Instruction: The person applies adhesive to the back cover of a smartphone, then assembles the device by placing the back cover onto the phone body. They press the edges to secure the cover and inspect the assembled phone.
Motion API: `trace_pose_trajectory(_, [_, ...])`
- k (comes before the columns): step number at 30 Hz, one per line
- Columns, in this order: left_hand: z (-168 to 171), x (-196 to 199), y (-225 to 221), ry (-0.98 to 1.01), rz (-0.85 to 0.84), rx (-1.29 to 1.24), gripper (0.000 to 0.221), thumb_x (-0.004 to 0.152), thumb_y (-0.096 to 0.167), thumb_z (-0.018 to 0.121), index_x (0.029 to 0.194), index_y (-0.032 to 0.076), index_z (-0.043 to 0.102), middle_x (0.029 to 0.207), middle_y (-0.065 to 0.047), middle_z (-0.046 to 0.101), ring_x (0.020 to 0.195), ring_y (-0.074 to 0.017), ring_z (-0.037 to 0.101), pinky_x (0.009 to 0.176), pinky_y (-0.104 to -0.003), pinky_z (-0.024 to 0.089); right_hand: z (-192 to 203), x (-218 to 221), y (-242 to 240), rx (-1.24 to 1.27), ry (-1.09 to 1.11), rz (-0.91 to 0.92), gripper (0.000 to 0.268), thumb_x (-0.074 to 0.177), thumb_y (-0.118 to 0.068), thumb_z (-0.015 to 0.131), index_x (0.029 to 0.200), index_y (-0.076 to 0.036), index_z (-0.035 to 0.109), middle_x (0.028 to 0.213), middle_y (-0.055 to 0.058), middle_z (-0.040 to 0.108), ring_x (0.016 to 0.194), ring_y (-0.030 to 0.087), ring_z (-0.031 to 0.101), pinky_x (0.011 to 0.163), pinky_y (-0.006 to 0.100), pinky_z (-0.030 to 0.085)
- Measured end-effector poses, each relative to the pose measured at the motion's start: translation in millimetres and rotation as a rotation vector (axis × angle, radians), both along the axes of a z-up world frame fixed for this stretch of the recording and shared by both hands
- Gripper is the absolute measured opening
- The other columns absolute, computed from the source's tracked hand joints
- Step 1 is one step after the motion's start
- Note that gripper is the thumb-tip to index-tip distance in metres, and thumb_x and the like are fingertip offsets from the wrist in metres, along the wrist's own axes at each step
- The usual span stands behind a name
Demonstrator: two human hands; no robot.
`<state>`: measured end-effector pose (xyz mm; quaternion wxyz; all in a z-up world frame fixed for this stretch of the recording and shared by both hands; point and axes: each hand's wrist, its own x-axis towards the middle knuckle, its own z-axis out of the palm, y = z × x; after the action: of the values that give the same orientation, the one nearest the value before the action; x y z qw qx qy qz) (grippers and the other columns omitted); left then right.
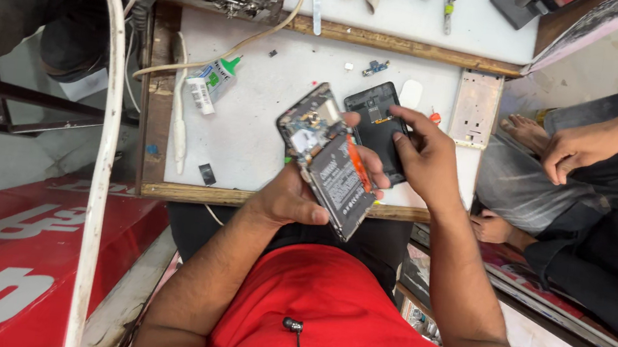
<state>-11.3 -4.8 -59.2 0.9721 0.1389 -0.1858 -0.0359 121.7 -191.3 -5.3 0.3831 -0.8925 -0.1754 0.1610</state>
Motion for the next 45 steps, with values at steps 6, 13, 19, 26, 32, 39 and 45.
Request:
trace_pose_trajectory(6, [10, 3, -13, -0.029, -0.155, -0.064, 0.111, 0.084, 0.014, 0.092, 0.169, 0.02, 0.021, 0.139, -0.021, 0.055, 0.134, -0.0345, 0.059, 0.115, -0.05, 0.051, 32, -17, 7, 0.35, 0.188, 0.108, 0.046, 0.1, -0.011, 0.061, 0.143, 0.002, 0.051, 0.135, 0.015, 0.066, 0.122, 0.017, 0.065, 0.102, 0.026, 0.053])
trace_pose_trajectory(13, [17, 2, -39, -0.074, -0.351, -0.064, 0.095, 0.085, 0.017, 0.092, 0.157, 0.003, 0.033, 0.144, -0.018, 0.056, 0.135, -0.0342, 0.057, 0.116, -0.049, 0.052, 37, -6, -2, 0.866, 1.148, 0.218, 0.048, 0.104, -0.02, 0.075, 0.134, 0.011, 0.052, 0.111, 0.02, 0.07, 0.087, 0.017, 0.071, 0.069, 0.026, 0.058])
trace_pose_trajectory(19, [2, -2, -51, 0.008, -0.374, -0.021, 0.103, 0.082, 0.032, 0.094, 0.16, 0.003, 0.032, 0.15, -0.017, 0.054, 0.142, -0.0316, 0.054, 0.119, -0.051, 0.052, 40, -7, -15, 0.763, 1.11, 0.099, 0.038, 0.1, -0.015, 0.07, 0.127, 0.009, 0.058, 0.092, 0.018, 0.073, 0.046, 0.007, 0.062, 0.035, 0.018, 0.048])
trace_pose_trajectory(26, [3, -2, -17, -0.008, -0.02, 0.964, 0.058, 0.106, 0.049, 0.055, 0.138, 0.002, 0.064, 0.12, -0.015, 0.07, 0.115, -0.0208, 0.069, 0.102, -0.032, 0.057, 38, -7, -12, 0.779, 0.831, -0.075, 0.038, 0.104, -0.017, 0.066, 0.132, 0.007, 0.058, 0.113, 0.012, 0.072, 0.093, 0.013, 0.071, 0.08, 0.026, 0.06])
trace_pose_trajectory(32, [50, -14, -1, 0.294, 0.343, 0.807, 0.025, 0.104, 0.016, 0.064, 0.12, -0.003, 0.068, 0.104, -0.007, 0.077, 0.1, -0.0107, 0.074, 0.089, -0.025, 0.061, 36, -17, -26, 0.769, 0.837, -0.073, 0.039, 0.105, -0.021, 0.069, 0.132, 0.006, 0.059, 0.114, 0.01, 0.071, 0.098, 0.014, 0.07, 0.087, 0.028, 0.058])
trace_pose_trajectory(39, [74, -12, -6, 0.379, 0.315, 0.672, 0.018, 0.102, 0.01, 0.068, 0.111, -0.005, 0.071, 0.098, -0.008, 0.077, 0.09, -0.0064, 0.071, 0.081, -0.02, 0.06, 36, -23, -25, 0.751, 0.81, -0.028, 0.042, 0.105, -0.024, 0.07, 0.132, 0.006, 0.059, 0.114, 0.01, 0.071, 0.098, 0.014, 0.068, 0.086, 0.028, 0.057])
trace_pose_trajectory(45, [78, -12, -6, 0.413, 0.346, 0.702, 0.013, 0.099, 0.007, 0.068, 0.104, -0.004, 0.072, 0.093, -0.009, 0.077, 0.086, -0.0088, 0.075, 0.078, -0.021, 0.063, 43, -30, -25, 0.698, 0.666, -0.037, 0.043, 0.103, -0.021, 0.069, 0.135, 0.006, 0.057, 0.116, 0.01, 0.071, 0.1, 0.013, 0.067, 0.087, 0.027, 0.056])
